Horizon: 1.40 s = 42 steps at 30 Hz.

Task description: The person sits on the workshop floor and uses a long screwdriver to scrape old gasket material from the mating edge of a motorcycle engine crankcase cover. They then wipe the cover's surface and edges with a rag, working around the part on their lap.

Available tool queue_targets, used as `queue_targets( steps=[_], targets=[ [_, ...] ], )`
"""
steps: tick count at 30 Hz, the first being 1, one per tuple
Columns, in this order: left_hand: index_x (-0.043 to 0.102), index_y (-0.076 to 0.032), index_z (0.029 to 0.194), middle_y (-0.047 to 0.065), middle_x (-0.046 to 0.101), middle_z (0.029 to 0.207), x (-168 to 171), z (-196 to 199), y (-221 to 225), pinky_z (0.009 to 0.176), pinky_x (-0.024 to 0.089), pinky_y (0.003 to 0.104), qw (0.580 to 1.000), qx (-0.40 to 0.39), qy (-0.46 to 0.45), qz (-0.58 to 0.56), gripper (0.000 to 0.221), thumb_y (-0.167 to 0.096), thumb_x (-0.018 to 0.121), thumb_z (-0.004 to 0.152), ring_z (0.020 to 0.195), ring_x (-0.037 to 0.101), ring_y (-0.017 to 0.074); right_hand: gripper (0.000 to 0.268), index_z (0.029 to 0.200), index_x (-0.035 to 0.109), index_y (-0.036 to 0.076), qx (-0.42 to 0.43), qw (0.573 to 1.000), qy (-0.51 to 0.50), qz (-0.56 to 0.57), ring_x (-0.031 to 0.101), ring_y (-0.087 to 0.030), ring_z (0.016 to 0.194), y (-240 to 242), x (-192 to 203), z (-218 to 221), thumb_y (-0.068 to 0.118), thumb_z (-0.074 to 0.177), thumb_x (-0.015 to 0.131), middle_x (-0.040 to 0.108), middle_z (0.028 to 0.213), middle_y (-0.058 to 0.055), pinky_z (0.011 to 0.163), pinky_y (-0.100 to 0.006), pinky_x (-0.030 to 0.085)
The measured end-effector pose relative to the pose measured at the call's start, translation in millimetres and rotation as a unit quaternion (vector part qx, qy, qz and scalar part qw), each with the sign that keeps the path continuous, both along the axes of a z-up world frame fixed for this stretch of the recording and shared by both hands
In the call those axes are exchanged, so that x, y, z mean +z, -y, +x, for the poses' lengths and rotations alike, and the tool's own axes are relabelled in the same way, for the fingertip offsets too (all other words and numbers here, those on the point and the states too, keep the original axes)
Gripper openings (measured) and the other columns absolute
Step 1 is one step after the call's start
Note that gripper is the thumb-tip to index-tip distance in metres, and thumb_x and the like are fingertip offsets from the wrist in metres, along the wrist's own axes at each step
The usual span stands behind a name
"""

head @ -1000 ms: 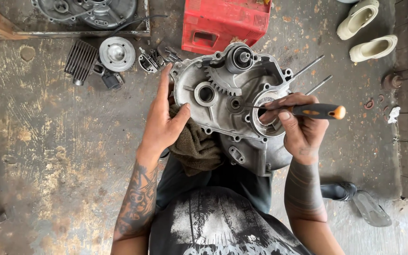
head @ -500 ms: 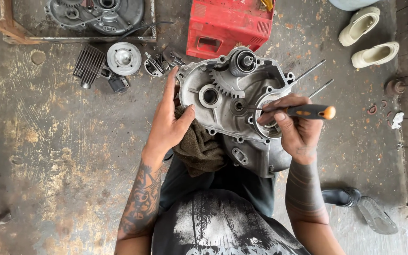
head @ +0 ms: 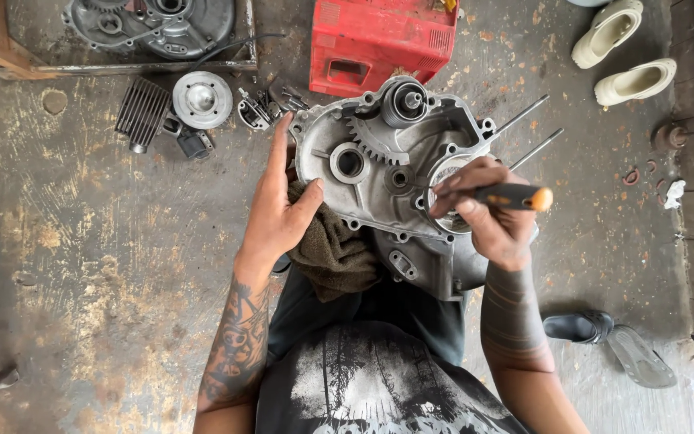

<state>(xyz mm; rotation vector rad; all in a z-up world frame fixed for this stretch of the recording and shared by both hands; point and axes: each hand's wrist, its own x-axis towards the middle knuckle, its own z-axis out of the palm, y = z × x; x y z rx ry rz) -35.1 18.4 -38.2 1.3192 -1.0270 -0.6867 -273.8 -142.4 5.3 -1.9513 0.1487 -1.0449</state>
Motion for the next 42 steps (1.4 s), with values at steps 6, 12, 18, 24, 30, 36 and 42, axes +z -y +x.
queue_targets(
  steps=[6, 12, 18, 24, 30, 36, 42],
  targets=[
    [0.012, 0.004, 0.162, 0.042, 0.007, 0.165, 4.7, -0.1, 0.9, 0.122, 0.004, 0.074, 1.000, 0.005, 0.000, -0.007, 0.084, -0.019, 0.058, 0.095, 0.152, 0.008, 0.0621, 0.012, 0.105, 0.051, -0.004, -0.029, 0.996, 0.080, 0.030, 0.074, -0.031, 0.067, 2.1, 15.2, 5.6, 0.007, 0.106, 0.049, 0.065, 0.090, -0.030, 0.059, -0.035, 0.064],
    [0.010, 0.002, 0.162, 0.042, 0.005, 0.165, 3.9, 0.4, 0.8, 0.123, 0.004, 0.073, 1.000, -0.007, -0.022, -0.006, 0.085, -0.017, 0.058, 0.095, 0.153, 0.007, 0.0606, 0.017, 0.104, 0.053, -0.011, 0.055, 0.998, 0.000, 0.016, 0.077, -0.041, 0.079, -14.1, 15.5, 40.3, 0.005, 0.102, 0.054, 0.066, 0.097, -0.033, 0.067, -0.046, 0.065],
    [0.010, 0.000, 0.163, 0.039, 0.008, 0.167, 1.9, 3.0, -1.4, 0.124, 0.005, 0.072, 1.000, -0.003, -0.022, 0.000, 0.086, -0.009, 0.060, 0.094, 0.155, 0.009, 0.0574, 0.021, 0.114, 0.045, -0.012, 0.082, 0.994, -0.006, 0.069, 0.075, -0.043, 0.091, -15.9, 13.2, 40.5, 0.008, 0.108, 0.045, 0.061, 0.110, -0.037, 0.076, -0.050, 0.066],
    [0.010, -0.002, 0.164, 0.037, 0.008, 0.167, 0.3, 4.2, -0.3, 0.125, 0.006, 0.071, 1.000, -0.005, -0.026, 0.005, 0.085, -0.011, 0.061, 0.096, 0.155, 0.010, 0.0567, 0.021, 0.112, 0.044, -0.013, 0.084, 0.994, 0.000, 0.069, 0.075, -0.047, 0.092, -16.1, 6.9, 48.7, 0.008, 0.107, 0.045, 0.060, 0.109, -0.039, 0.076, -0.052, 0.065],
    [0.011, -0.003, 0.164, 0.035, 0.007, 0.168, -7.3, 3.2, -1.9, 0.125, 0.007, 0.071, 0.999, -0.006, -0.045, -0.016, 0.085, -0.014, 0.060, 0.097, 0.156, 0.009, 0.0549, 0.023, 0.112, 0.044, -0.013, 0.080, 0.995, -0.008, 0.063, 0.076, -0.046, 0.087, -19.7, 6.2, 48.9, 0.010, 0.108, 0.046, 0.062, 0.107, -0.039, 0.073, -0.050, 0.065],
    [0.010, -0.002, 0.165, 0.038, 0.005, 0.168, -7.9, 2.9, -2.3, 0.125, 0.007, 0.071, 0.998, -0.007, -0.049, -0.034, 0.085, -0.012, 0.059, 0.097, 0.155, 0.008, 0.0564, 0.025, 0.114, 0.042, -0.013, 0.055, 0.998, 0.001, 0.041, 0.074, -0.048, 0.089, -20.8, 1.9, 48.3, 0.010, 0.108, 0.048, 0.060, 0.109, -0.040, 0.074, -0.051, 0.065],
    [0.009, -0.002, 0.165, 0.038, 0.005, 0.167, -11.3, 2.9, -3.7, 0.125, 0.008, 0.071, 0.998, -0.012, -0.046, -0.041, 0.086, -0.011, 0.059, 0.096, 0.155, 0.007, 0.0572, 0.024, 0.114, 0.042, -0.014, 0.042, 0.999, -0.004, 0.028, 0.073, -0.050, 0.090, -20.7, 7.5, 48.7, 0.008, 0.108, 0.048, 0.059, 0.109, -0.042, 0.075, -0.053, 0.064]
  ],
)
